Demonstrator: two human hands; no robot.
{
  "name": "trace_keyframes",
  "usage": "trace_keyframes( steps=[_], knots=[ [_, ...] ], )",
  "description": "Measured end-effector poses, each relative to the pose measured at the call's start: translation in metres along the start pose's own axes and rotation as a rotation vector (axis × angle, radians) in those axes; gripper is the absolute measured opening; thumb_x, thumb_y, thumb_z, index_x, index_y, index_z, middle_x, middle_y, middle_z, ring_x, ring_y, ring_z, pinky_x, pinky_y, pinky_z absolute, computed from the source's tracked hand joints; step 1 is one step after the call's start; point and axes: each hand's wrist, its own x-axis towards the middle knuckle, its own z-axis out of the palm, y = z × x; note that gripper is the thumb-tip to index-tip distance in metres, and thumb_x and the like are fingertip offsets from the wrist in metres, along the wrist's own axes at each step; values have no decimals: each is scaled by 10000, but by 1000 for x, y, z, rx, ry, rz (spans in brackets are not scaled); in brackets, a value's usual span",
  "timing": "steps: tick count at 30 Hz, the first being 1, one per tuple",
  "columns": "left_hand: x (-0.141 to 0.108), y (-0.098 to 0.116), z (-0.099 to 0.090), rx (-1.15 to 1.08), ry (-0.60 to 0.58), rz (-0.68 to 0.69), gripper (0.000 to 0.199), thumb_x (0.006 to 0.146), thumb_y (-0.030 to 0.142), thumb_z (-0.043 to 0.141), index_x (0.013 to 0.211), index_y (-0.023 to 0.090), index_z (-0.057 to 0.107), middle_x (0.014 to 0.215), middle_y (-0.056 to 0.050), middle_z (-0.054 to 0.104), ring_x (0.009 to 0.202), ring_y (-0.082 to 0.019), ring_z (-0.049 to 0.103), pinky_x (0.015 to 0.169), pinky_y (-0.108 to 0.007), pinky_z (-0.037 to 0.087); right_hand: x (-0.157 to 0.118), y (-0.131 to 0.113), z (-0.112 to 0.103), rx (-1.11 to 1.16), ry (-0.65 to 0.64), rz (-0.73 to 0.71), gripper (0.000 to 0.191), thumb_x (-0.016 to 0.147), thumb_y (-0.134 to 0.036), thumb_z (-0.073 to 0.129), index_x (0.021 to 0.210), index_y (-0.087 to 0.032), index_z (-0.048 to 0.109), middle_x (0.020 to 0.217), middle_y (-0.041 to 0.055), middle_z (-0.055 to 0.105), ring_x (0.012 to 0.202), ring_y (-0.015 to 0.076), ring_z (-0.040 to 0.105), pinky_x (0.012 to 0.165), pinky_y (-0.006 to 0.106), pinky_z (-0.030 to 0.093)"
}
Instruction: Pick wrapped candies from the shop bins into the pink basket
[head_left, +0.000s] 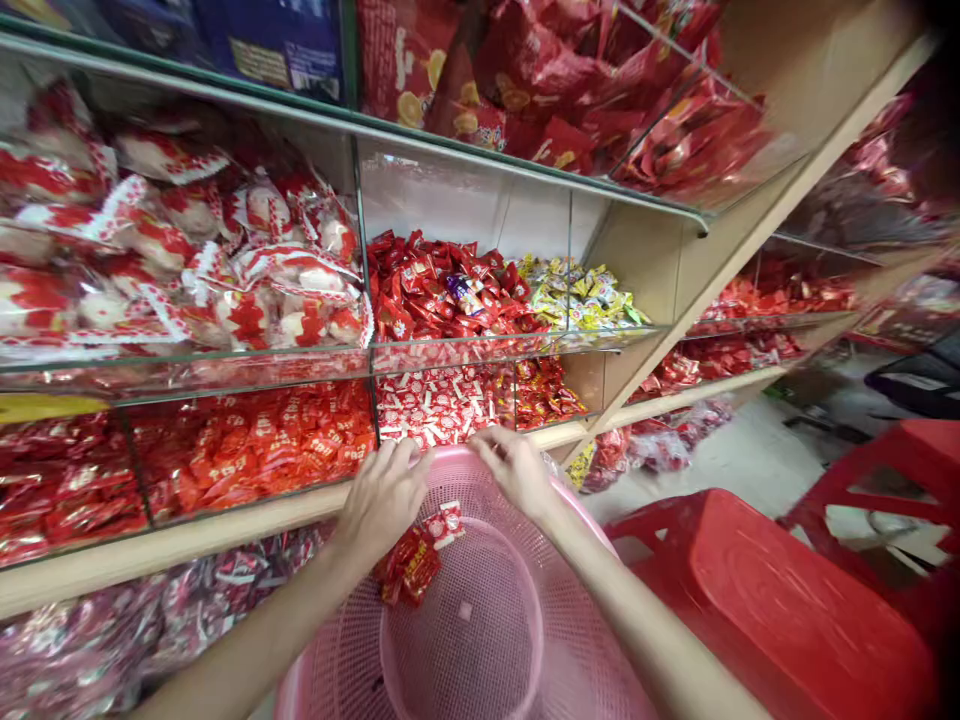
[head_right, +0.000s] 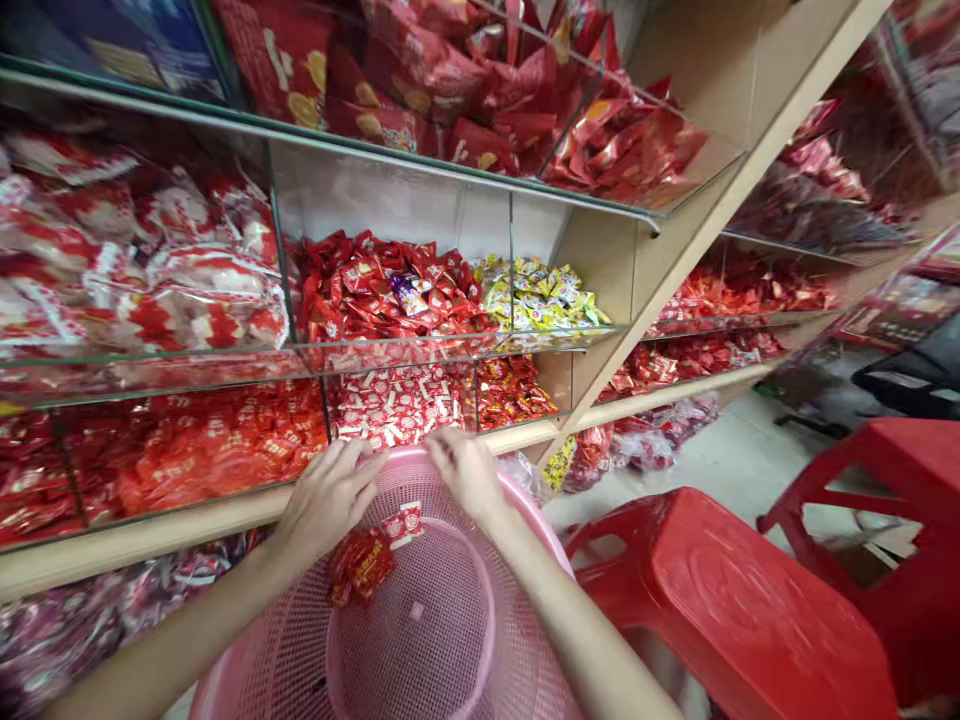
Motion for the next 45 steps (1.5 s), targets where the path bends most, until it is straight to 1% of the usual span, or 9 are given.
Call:
trace_keyframes(
  steps=[6,13,19,23,29,32,36,40,45],
  knots=[
    [2,6,1,-1,-36,30,364,882,199,402,1211,176,556,1027,-83,540,915,-224,453,773,-370,401,29,24,-12,-395,29,435,261,840,-323,486,742,-161,667,759,119,680,714,190,614,600,254,352],
    [-4,9,8,80,-76,59,396,884,122,365,1248,182,508,1037,-84,520,921,-220,449,772,-363,405,30,31,2,-305,88,526,313,783,-361,536,532,-186,602,609,95,646,600,176,578,537,259,307],
    [-11,12,8,164,-70,-7,394,873,126,372,1241,142,511,1039,-88,544,915,-224,509,776,-375,446,30,40,7,-40,133,519,425,752,-425,537,395,-210,454,386,4,498,424,124,452,496,246,317],
    [-14,11,8,250,-136,-101,425,899,173,337,1311,153,437,1205,-106,501,861,-203,590,624,-315,504,30,47,14,180,131,489,401,692,-413,563,380,-209,417,335,-47,405,362,91,366,451,231,306],
    [-15,-5,-2,161,-231,-77,416,924,197,275,1303,204,446,1190,-88,498,732,-170,610,608,-313,490,27,42,15,467,192,425,226,683,-402,543,611,-193,496,434,-75,435,370,77,357,403,209,306],
    [-14,-11,-6,-6,-224,-134,411,938,275,251,1284,233,469,1129,-68,503,737,-155,606,627,-295,467,17,30,5,560,191,374,226,715,-414,564,701,-194,511,500,-74,470,408,73,401,422,198,346],
    [-13,-12,-8,-196,-198,-197,407,929,328,282,1261,252,503,990,-34,501,742,-133,578,626,-263,423,-3,10,-4,889,163,373,215,726,-388,640,752,-198,542,645,-39,591,576,97,575,604,231,486],
    [-11,-13,-8,-263,-213,-229,420,906,363,328,1260,233,513,919,-28,486,719,-124,554,640,-258,402,-17,-4,-2,1146,213,451,229,667,-325,720,678,-194,532,691,-27,633,696,139,651,689,277,525],
    [-8,-15,-10,-280,-229,-230,419,896,385,333,1242,253,528,935,-33,491,761,-145,559,655,-263,388,-22,-10,2,1228,234,460,264,637,-269,738,609,-184,489,701,-34,628,774,160,666,725,291,529]
  ],
)
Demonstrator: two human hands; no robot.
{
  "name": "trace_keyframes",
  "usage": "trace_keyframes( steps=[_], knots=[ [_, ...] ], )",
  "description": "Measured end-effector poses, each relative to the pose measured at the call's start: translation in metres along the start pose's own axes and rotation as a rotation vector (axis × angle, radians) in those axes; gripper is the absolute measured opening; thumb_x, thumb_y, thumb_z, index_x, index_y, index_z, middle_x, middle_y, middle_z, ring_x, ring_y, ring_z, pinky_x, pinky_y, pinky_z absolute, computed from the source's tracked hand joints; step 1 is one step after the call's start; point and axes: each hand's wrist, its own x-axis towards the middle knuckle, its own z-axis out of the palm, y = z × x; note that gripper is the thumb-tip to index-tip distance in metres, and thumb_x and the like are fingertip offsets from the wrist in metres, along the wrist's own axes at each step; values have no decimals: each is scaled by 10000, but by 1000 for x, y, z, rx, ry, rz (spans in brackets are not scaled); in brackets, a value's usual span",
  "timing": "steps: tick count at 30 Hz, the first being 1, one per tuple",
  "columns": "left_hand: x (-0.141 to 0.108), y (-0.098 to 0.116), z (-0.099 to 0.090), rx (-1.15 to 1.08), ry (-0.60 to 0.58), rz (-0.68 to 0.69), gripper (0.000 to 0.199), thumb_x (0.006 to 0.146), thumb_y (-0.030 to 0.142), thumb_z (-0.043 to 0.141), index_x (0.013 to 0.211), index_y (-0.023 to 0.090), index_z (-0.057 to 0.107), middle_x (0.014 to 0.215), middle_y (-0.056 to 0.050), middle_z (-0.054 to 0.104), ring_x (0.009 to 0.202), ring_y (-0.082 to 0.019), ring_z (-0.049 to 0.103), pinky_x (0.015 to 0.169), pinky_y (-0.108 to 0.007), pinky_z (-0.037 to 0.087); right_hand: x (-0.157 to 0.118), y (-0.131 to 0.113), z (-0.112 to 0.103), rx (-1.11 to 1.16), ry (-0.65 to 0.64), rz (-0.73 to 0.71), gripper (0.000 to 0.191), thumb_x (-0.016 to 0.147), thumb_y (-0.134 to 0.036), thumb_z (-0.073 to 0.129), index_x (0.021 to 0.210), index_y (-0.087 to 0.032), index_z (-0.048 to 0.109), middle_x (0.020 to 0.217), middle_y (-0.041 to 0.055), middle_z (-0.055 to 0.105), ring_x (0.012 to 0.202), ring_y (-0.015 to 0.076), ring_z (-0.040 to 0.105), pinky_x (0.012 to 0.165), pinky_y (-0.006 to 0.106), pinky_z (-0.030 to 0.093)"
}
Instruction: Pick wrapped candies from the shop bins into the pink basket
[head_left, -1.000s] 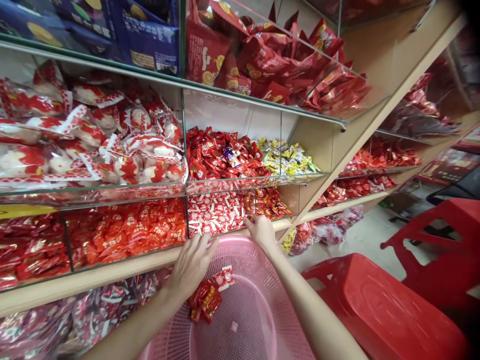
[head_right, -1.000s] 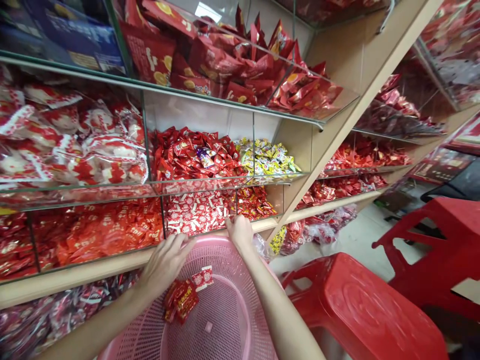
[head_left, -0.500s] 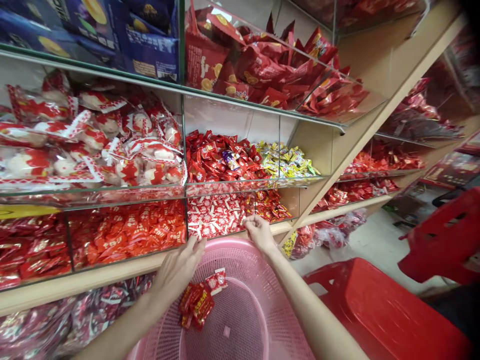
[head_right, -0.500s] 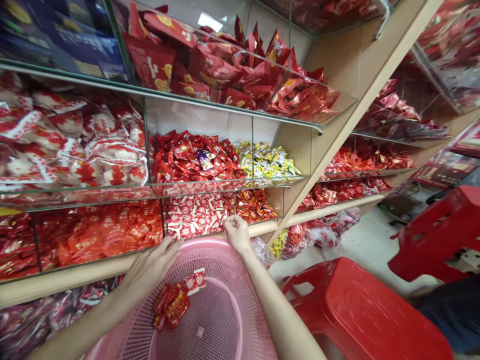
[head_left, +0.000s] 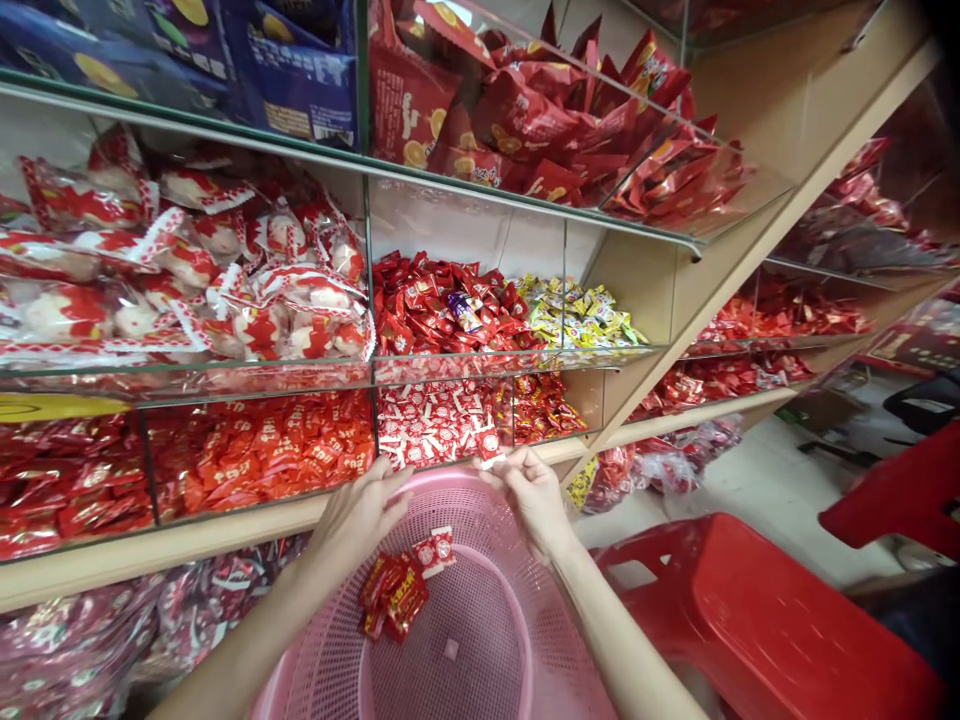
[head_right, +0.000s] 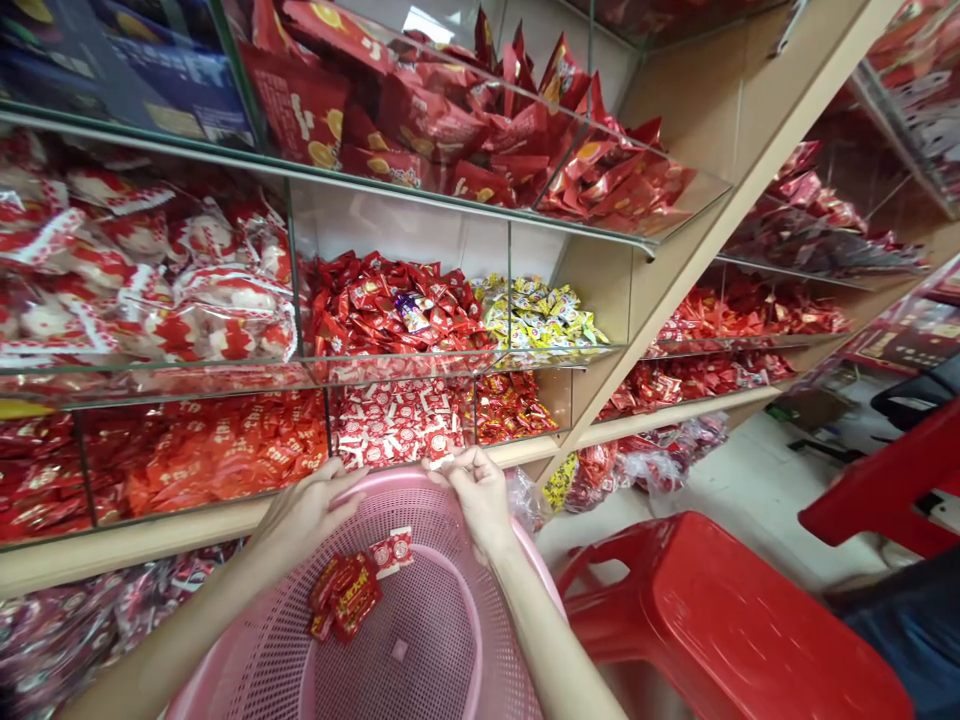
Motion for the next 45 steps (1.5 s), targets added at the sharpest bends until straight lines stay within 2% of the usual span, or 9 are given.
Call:
trace_keyframes(
  steps=[4,7,14,16,22,25,33,39,45],
  knots=[
    [2,1,-2,-9,-9,-18,407,885,393,358,1214,253,552,927,-34,498,773,-158,560,647,-270,377,-1,1,-1,-58,1,-8,277,631,-294,723,609,-190,468,736,-31,610,727,155,660,691,297,526],
    [2,2,-3,-7,-15,-23,402,883,391,361,1197,247,566,909,-32,494,767,-157,558,646,-272,376,-1,0,-2,-220,-17,-79,224,667,-304,675,636,-200,480,696,-20,611,648,139,626,651,287,510],
    [1,5,-4,-1,-26,-27,416,882,349,373,1237,212,542,879,-26,474,754,-147,551,643,-266,374,-7,-6,-1,-602,-164,-248,58,720,-221,553,700,-191,508,623,-35,533,560,94,482,548,211,398],
    [0,4,-4,-2,-18,-19,409,885,356,370,1223,218,554,868,-22,472,748,-144,547,646,-265,374,-9,-6,-1,-639,-258,-210,26,713,-180,533,708,-188,508,626,-43,513,550,87,458,534,203,379],
    [0,4,-3,17,9,-3,396,888,367,377,1202,219,566,877,-20,475,740,-133,545,634,-252,359,-10,9,-9,-729,-608,116,14,742,-188,510,728,-186,508,583,-56,501,493,91,468,488,203,377],
    [0,6,-4,21,10,15,375,888,360,378,1162,210,586,842,-17,460,727,-132,541,624,-248,353,-7,23,-18,-838,-713,147,75,789,-215,496,749,-181,548,582,-46,520,490,93,475,493,205,389],
    [-1,5,-4,14,22,22,339,883,323,389,1117,200,602,840,-15,460,709,-122,531,612,-242,344,-7,33,-16,-958,-745,101,113,810,-185,485,780,-182,594,632,-30,550,525,96,472,488,192,378],
    [-1,2,-1,24,28,26,344,886,336,381,1138,229,589,848,-9,456,718,-127,546,604,-246,337,-5,45,-3,-1104,-692,-165,153,844,-181,469,826,-203,619,754,-2,633,671,130,567,625,223,428],
    [1,3,0,50,27,19,370,890,347,363,1175,243,575,870,-13,471,729,-136,555,603,-255,342,-10,45,4,-1262,-582,-271,187,864,-168,450,889,-221,628,854,31,666,841,175,615,754,265,434]
  ],
)
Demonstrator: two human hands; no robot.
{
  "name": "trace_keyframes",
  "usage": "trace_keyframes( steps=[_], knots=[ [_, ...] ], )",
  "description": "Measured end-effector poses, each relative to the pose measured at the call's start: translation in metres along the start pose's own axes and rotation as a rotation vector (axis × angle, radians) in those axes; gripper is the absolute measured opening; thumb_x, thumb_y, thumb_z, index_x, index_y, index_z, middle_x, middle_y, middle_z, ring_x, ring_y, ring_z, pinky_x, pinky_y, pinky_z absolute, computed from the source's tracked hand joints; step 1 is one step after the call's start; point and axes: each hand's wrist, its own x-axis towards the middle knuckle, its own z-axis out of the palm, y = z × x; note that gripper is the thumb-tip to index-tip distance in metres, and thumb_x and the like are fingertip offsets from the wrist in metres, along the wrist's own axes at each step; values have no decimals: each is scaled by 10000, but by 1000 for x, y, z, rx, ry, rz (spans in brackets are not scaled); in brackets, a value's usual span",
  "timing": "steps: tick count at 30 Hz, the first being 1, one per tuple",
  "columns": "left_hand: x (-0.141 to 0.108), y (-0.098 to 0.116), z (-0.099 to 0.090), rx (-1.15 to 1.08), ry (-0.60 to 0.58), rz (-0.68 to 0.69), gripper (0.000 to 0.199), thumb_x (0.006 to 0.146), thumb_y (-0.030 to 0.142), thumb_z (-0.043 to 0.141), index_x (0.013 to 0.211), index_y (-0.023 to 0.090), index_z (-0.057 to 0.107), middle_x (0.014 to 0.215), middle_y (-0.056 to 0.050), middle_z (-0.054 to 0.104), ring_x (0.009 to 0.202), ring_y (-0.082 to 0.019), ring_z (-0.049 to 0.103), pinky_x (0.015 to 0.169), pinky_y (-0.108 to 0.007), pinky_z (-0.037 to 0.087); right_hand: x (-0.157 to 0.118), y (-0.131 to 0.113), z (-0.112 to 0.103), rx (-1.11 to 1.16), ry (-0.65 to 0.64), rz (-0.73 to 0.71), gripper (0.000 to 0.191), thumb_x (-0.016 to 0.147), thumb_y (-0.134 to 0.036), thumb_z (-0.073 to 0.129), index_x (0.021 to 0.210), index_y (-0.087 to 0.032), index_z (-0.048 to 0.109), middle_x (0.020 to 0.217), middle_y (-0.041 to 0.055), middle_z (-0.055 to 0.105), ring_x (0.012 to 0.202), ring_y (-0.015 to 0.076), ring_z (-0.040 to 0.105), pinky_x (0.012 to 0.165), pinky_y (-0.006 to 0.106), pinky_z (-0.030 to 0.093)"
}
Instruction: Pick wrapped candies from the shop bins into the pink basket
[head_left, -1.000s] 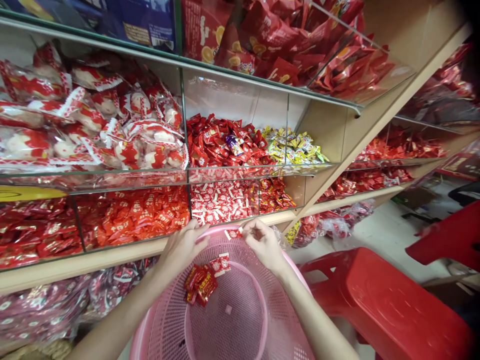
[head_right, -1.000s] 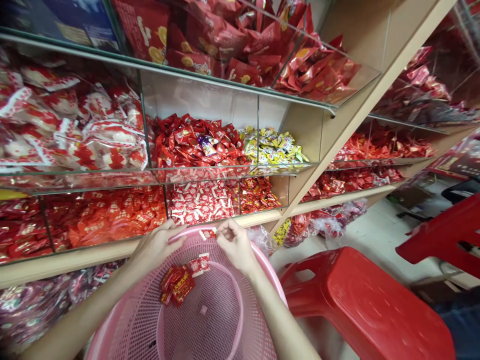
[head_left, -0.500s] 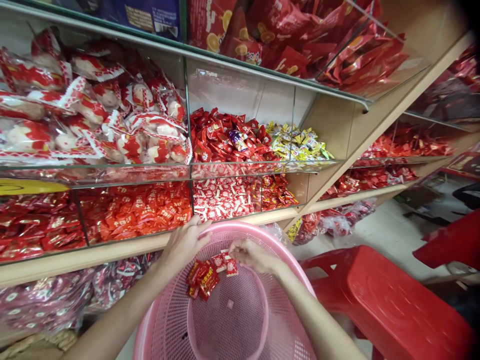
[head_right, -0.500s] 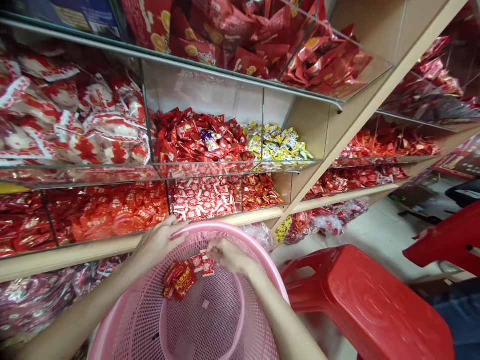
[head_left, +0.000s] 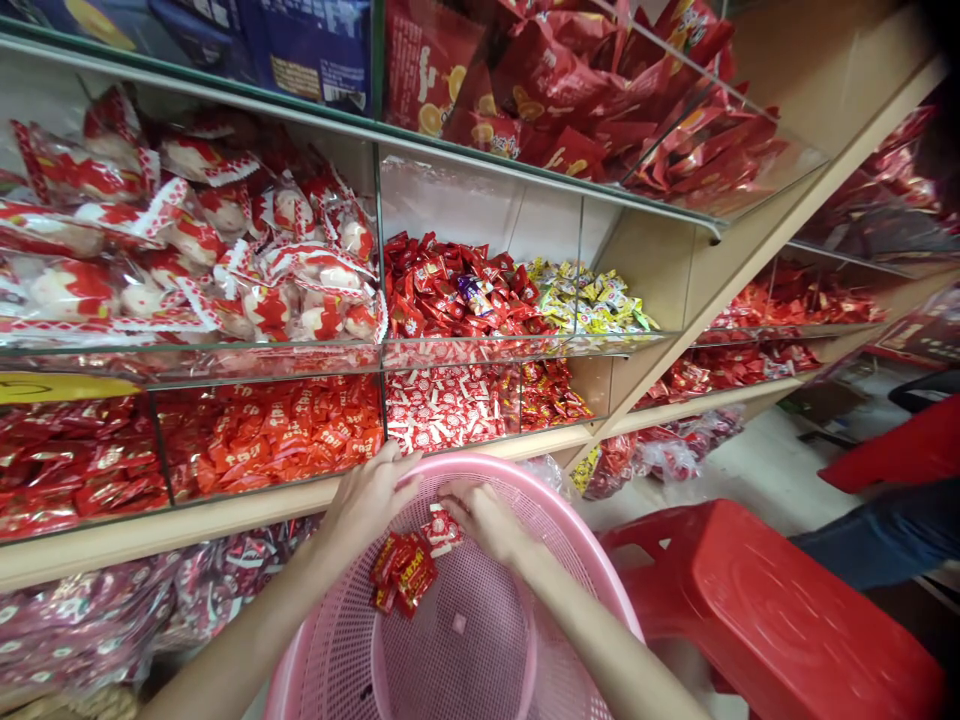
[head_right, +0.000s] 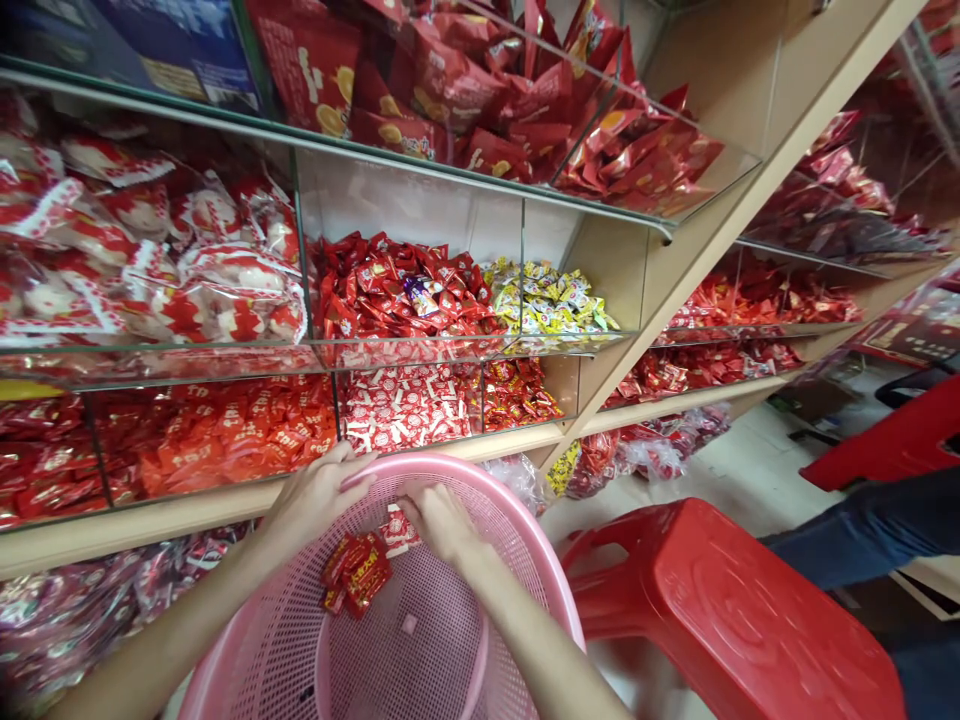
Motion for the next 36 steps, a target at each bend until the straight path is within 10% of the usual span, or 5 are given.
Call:
trace_keyframes(
  steps=[12,20,36],
  knots=[
    [0,1,2,-28,6,-26,418,897,350,346,1248,223,534,926,-32,492,787,-147,564,682,-262,398,39,-13,-55,-201,239,-5,239,846,-212,494,1069,-181,573,1022,84,605,917,190,546,806,303,408],
    [-3,-1,0,-43,12,0,415,901,348,342,1239,214,542,895,-37,494,768,-142,553,666,-256,400,70,-4,-41,-268,248,209,448,813,-321,528,1231,-173,463,1095,112,615,1022,266,498,866,414,353],
    [-3,-2,4,-21,12,-1,395,883,344,391,1232,238,543,911,-17,478,774,-143,558,665,-260,386,1,-34,-46,-124,499,-44,269,841,-335,555,1073,-198,558,932,57,472,847,175,515,742,285,450]
  ],
)
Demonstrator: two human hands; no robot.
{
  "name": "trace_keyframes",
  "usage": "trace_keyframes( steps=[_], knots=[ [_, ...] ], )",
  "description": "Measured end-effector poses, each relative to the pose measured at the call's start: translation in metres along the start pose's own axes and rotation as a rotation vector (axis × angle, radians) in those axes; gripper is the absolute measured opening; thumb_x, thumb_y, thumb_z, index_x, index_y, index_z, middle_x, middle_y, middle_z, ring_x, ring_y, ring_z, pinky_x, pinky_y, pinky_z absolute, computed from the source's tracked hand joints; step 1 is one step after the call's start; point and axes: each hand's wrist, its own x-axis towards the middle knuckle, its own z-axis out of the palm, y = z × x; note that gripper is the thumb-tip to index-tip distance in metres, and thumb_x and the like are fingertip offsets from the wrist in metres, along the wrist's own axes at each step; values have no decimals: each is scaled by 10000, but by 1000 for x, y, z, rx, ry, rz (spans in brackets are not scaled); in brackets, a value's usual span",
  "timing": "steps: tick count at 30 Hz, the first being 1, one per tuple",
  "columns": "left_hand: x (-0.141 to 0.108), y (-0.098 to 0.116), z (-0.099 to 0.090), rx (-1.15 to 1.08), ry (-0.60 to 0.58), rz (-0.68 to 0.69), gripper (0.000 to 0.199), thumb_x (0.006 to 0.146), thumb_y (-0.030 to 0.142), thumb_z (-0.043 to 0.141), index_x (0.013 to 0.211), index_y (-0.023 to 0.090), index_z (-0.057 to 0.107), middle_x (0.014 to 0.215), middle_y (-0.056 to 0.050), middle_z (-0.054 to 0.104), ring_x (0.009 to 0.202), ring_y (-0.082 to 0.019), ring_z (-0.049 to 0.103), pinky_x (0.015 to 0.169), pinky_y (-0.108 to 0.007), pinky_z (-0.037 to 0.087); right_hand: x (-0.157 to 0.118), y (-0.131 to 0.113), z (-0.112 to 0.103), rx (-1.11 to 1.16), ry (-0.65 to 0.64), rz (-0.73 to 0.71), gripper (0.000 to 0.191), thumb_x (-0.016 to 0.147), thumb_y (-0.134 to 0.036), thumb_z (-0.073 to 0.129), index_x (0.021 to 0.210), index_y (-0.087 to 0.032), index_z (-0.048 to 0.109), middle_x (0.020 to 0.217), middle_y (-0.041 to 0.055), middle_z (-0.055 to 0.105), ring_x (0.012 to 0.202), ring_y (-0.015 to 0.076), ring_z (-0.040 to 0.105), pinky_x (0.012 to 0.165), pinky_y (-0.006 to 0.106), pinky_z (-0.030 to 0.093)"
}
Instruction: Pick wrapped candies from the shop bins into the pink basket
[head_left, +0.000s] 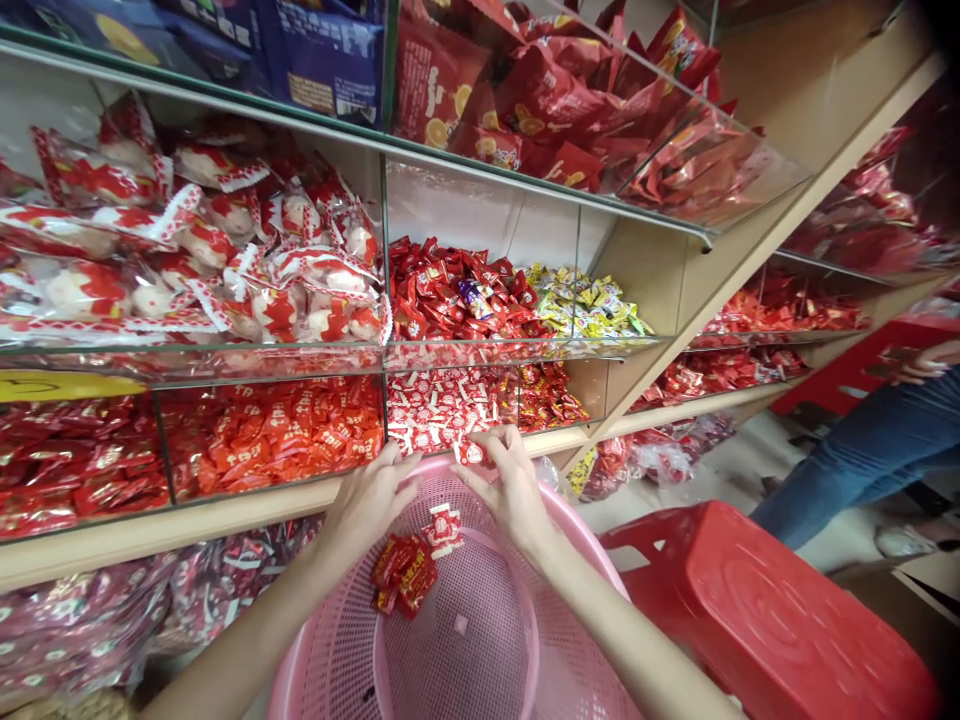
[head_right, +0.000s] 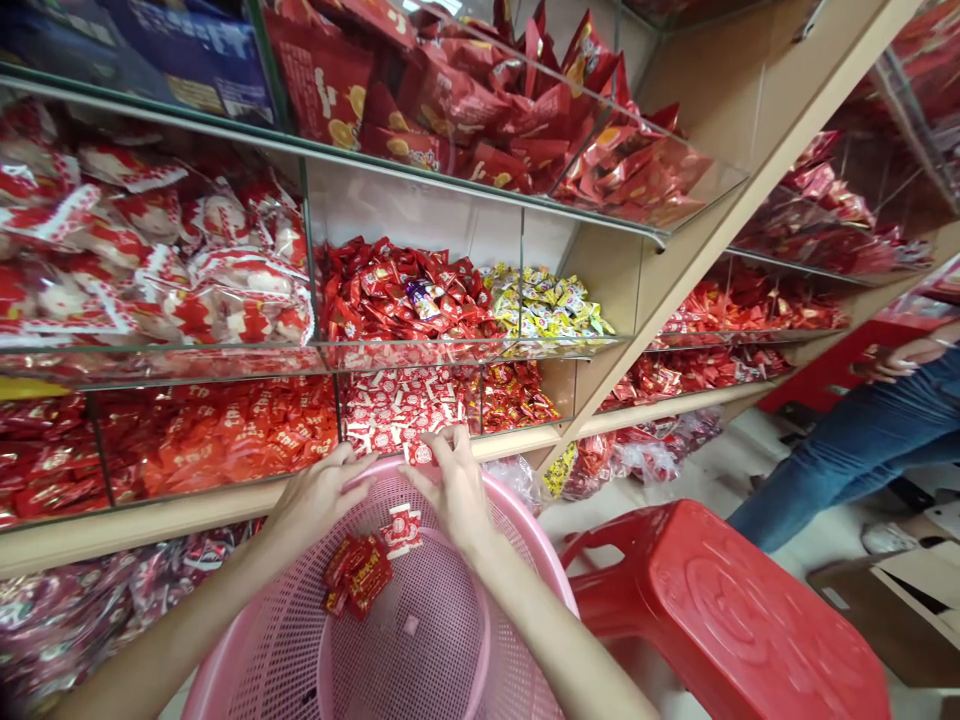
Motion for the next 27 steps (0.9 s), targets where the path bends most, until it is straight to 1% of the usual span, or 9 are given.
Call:
trace_keyframes(
  steps=[2,4,7,12,15,18,20,23,27],
  knots=[
    [0,0,1,5,13,10,384,884,342,396,1216,233,554,899,-14,475,771,-140,557,650,-257,379,-7,-5,-5,-130,-45,20,243,862,-394,507,954,-179,574,877,53,508,744,165,532,645,262,429],
    [0,0,2,0,26,21,383,889,340,389,1211,221,558,886,-14,472,760,-134,555,643,-251,375,-14,-7,-6,-265,-108,70,300,865,-458,474,848,-172,564,816,49,546,662,160,541,578,251,389],
    [1,1,1,-6,34,29,377,895,336,380,1203,212,557,865,-12,469,727,-123,544,623,-246,359,-32,-6,1,-336,-277,182,374,856,-531,440,779,-180,543,748,40,600,598,152,560,530,240,347],
    [0,2,-1,-1,39,41,321,888,316,402,1131,212,583,846,-4,470,687,-115,522,591,-250,324,-66,-1,24,-433,-569,219,437,844,-594,401,802,-189,559,809,63,657,626,181,626,510,255,326],
    [0,2,-1,5,47,45,332,890,322,400,1153,216,573,859,-6,480,692,-116,523,597,-249,322,-73,-1,32,-471,-633,255,479,831,-624,388,840,-181,570,792,83,670,666,212,646,529,270,345],
    [-1,1,0,10,38,35,348,892,332,392,1174,221,563,869,-10,484,700,-122,529,589,-250,321,-74,0,34,-433,-642,358,515,793,-654,427,929,-174,556,769,89,675,702,229,648,551,278,363],
    [-1,1,1,6,33,35,353,891,340,395,1180,223,560,860,-9,479,705,-124,532,585,-251,320,-76,3,34,-378,-670,398,494,757,-613,526,983,-173,536,808,89,679,744,237,646,568,279,367],
    [-1,1,1,14,38,41,349,892,344,388,1168,226,565,855,-7,471,680,-119,521,571,-255,313,-84,9,33,-293,-715,393,407,708,-420,656,1002,-173,520,890,82,668,792,224,630,585,267,355],
    [-1,1,0,32,32,34,363,893,355,376,1181,232,560,871,-10,472,666,-120,509,553,-261,300,-92,18,33,-254,-726,394,233,724,-271,619,918,-172,537,847,57,644,760,187,601,582,252,333]
  ],
)
